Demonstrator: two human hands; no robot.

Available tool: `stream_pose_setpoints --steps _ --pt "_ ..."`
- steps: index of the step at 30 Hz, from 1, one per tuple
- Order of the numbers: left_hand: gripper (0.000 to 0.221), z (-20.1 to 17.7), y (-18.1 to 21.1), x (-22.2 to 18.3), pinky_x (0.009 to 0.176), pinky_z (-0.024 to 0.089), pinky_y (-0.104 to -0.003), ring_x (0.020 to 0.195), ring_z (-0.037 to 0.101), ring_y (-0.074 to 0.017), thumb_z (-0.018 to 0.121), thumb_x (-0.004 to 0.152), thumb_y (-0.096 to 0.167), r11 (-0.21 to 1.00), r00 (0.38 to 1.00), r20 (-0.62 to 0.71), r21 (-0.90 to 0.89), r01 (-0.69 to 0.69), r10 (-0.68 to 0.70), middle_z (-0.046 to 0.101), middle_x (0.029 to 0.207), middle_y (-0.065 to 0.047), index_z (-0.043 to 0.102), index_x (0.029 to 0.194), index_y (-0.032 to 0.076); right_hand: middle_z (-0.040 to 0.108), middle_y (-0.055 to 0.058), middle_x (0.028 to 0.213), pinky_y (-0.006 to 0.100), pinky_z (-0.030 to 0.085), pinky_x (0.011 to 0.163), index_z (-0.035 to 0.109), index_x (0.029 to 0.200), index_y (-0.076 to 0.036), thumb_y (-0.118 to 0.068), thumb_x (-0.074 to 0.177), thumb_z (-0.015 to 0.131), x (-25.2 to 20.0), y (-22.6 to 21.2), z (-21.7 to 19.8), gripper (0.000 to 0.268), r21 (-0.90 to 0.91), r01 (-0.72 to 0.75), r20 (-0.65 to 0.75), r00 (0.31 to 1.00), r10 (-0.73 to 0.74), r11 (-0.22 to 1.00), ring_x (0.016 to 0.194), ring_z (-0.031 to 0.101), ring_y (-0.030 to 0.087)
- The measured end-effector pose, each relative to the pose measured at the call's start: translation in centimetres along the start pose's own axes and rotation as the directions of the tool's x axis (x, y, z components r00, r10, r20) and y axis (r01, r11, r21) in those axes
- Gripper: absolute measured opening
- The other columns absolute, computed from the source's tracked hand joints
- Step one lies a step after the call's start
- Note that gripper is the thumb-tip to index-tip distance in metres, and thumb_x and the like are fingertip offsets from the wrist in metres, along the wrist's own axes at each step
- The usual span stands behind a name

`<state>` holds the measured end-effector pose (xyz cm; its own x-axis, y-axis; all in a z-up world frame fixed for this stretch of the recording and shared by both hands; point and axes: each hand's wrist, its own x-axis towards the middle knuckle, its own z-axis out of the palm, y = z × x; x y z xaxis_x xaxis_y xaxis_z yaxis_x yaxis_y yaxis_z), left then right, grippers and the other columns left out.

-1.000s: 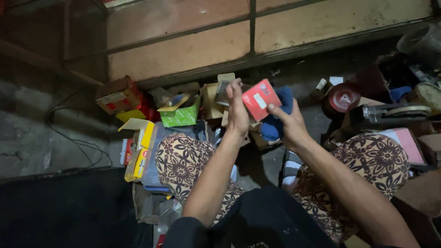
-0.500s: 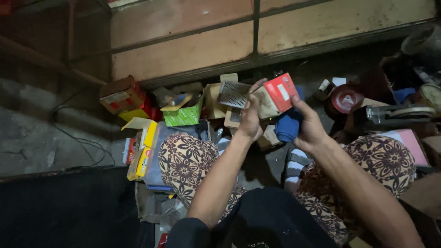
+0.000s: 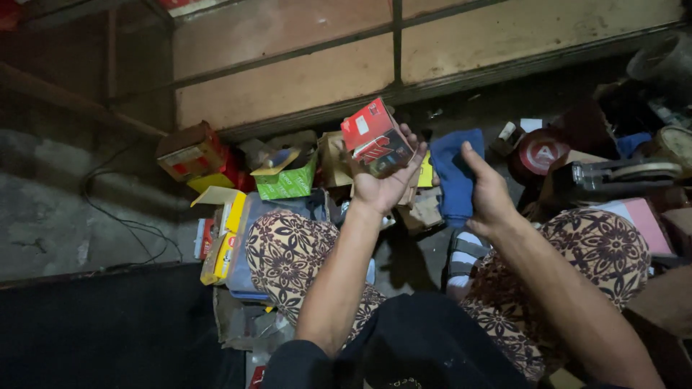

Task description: Wiping dust off of small parts boxes with a blue cloth and organizing them on a shelf.

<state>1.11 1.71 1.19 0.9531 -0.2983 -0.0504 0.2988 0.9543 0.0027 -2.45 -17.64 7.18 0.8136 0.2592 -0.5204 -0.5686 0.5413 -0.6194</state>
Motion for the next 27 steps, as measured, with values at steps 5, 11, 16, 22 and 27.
stream_pose_setpoints --steps 5,11,16,22,27 --pt "0.111 0.9 -0.3 0.0 0.119 0.040 -0.057 0.125 0.060 -0.0356 0.054 0.081 0.094 1.000 1.000 0.005 0.027 -0.016 0.016 0.063 0.133 -0.017 0.056 0.138 -0.001 0.071 0.008 0.089 0.033 0.058 0.057 0.063 0.122 -0.012 -0.052 0.101 0.057 -0.3 0.3 0.3 0.045 -0.048 0.039 -0.006 0.999 -0.039 0.998 0.067 0.068 0.016" --pt "0.109 1.5 -0.7 -0.5 0.112 0.041 -0.051 0.126 0.058 -0.0357 0.046 0.079 0.094 0.985 0.991 -0.127 0.170 -0.013 0.035 0.063 0.136 -0.013 0.057 0.143 0.007 0.069 0.005 0.100 0.033 0.058 0.060 0.061 0.124 -0.011 -0.040 0.099 0.062 -0.9 0.2 1.6 0.038 -0.093 0.085 -0.066 0.994 -0.091 0.992 0.075 0.069 0.014" --pt "0.111 2.4 -1.1 -0.6 0.115 0.036 -0.057 0.133 0.052 -0.0316 0.035 0.074 0.094 0.902 0.975 -0.186 0.430 -0.028 0.119 0.052 0.148 -0.010 0.040 0.154 0.018 0.064 0.006 0.114 0.033 0.056 0.084 0.050 0.134 -0.007 -0.019 0.097 0.073 -0.5 0.2 0.3 0.045 -0.376 0.562 -0.025 0.789 -0.614 0.737 0.096 0.064 0.017" --pt "0.104 -2.3 -2.7 0.4 0.124 0.034 -0.049 0.143 0.049 -0.0307 0.031 0.089 0.088 0.840 0.984 -0.074 0.534 -0.099 0.163 0.047 0.157 -0.014 0.035 0.159 0.011 0.060 0.007 0.132 0.032 0.052 0.106 0.043 0.143 -0.003 -0.019 0.098 0.085 -0.9 -0.2 -0.8 0.064 -0.563 0.751 0.205 0.532 -0.821 0.345 0.121 0.061 0.017" --pt "0.096 -2.0 -4.0 -0.2 0.117 0.045 -0.050 0.137 0.054 -0.0287 0.048 0.087 0.078 0.732 0.966 -0.021 0.656 -0.183 0.259 0.050 0.150 -0.011 0.034 0.155 0.011 0.067 0.014 0.122 0.034 0.055 0.097 0.055 0.135 0.000 -0.022 0.088 0.092 -2.6 -0.2 1.3 0.064 -0.779 0.617 0.239 0.455 -0.858 0.109 0.109 0.066 0.019"
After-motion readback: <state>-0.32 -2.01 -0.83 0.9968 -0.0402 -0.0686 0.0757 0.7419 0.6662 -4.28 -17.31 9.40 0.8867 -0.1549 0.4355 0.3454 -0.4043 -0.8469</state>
